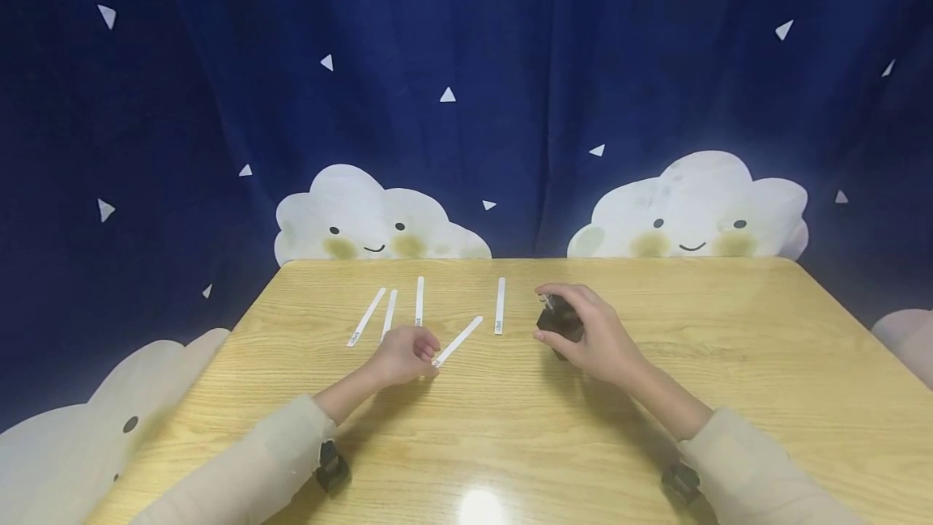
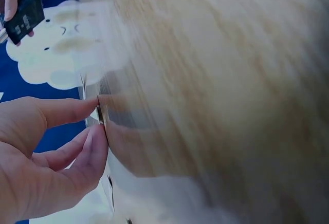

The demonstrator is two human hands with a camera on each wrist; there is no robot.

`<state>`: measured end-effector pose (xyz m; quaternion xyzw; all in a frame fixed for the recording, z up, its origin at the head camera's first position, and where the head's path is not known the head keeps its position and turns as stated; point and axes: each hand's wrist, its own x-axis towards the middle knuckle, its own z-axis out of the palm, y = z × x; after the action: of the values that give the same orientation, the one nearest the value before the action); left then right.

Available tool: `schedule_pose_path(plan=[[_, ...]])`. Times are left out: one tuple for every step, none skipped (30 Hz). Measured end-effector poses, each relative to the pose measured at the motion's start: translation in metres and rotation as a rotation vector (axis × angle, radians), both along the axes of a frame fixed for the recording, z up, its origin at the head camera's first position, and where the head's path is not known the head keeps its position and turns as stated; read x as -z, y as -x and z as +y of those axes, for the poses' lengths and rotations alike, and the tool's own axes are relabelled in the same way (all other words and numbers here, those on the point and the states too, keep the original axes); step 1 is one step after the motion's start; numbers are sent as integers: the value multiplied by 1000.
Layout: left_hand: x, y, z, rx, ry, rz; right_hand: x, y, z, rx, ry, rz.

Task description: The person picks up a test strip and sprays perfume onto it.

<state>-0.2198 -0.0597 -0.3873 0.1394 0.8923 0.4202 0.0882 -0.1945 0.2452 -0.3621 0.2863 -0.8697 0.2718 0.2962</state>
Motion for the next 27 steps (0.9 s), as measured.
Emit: schedule_pose_path(plan=[[1, 1, -1, 3, -4, -3, 0, 0, 0, 0, -1, 0], [1, 2, -2, 0, -12, -14, 0, 0, 0, -1, -2, -1], [1, 3, -2, 2, -17, -23, 0, 0, 0, -1, -3, -1], [1, 3, -3, 4, -19, -29, 0, 0, 0, -1, -3, -4], [1, 4, -4, 7, -19, -34, 1, 0, 1, 0, -5, -6], [2, 4, -5, 12, -21, -36, 1, 0, 1, 1, -6, -8], [2, 5, -6, 20, -20, -33, 1, 0, 1, 1, -8, -8], [2, 5, -7, 27, -21, -32, 1, 0, 1, 2, -9, -9], [2, 6, -7, 36, -22, -26, 1, 0, 1, 3, -10, -9], [2, 6, -8, 45, -22, -21, 1, 1, 2, 3, -11, -11], [3, 7, -8, 55, -24, -19, 1, 1, 2, 4, -13, -11], [3, 7, -9, 65, -25, -14, 1, 1, 2, 4, -13, -11], [3, 7, -9, 74, -24, -9, 1, 1, 2, 5, -14, -10], [3, 7, -9, 84, -17, -2, 1, 1, 2, 4, -14, -10], [3, 7, -9, 92, -12, -1, 0, 1, 2, 4, -14, -10], [2, 7, -9, 99, -7, 3, 0, 1, 2, 5, -16, -10], [2, 7, -9, 106, -5, 4, 0, 0, 2, 5, -16, -9], [2, 7, -10, 112, -1, 13, -1, 0, 1, 5, -16, -8], [1, 6, -10, 116, 1, 16, -1, 0, 1, 6, -17, -8], [1, 5, -10, 119, 3, 23, -1, -1, 1, 7, -17, -9], [1, 5, -11, 118, -1, 27, -1, -1, 1, 8, -18, -10], [1, 5, -11, 116, -4, 36, -1, -1, 1, 10, -18, -9], [1, 4, -12, 113, -8, 38, 0, -1, 1, 10, -18, -10], [2, 4, -14, 110, -15, 42, 0, -2, 1, 10, -17, -11], [2, 4, -15, 107, -26, 47, 0, -2, 1, 11, -18, -12], [2, 4, -16, 101, -42, 48, 0, -2, 2, 11, -18, -12], [3, 4, -18, 95, -60, 44, 0, -2, 2, 11, -19, -12]])
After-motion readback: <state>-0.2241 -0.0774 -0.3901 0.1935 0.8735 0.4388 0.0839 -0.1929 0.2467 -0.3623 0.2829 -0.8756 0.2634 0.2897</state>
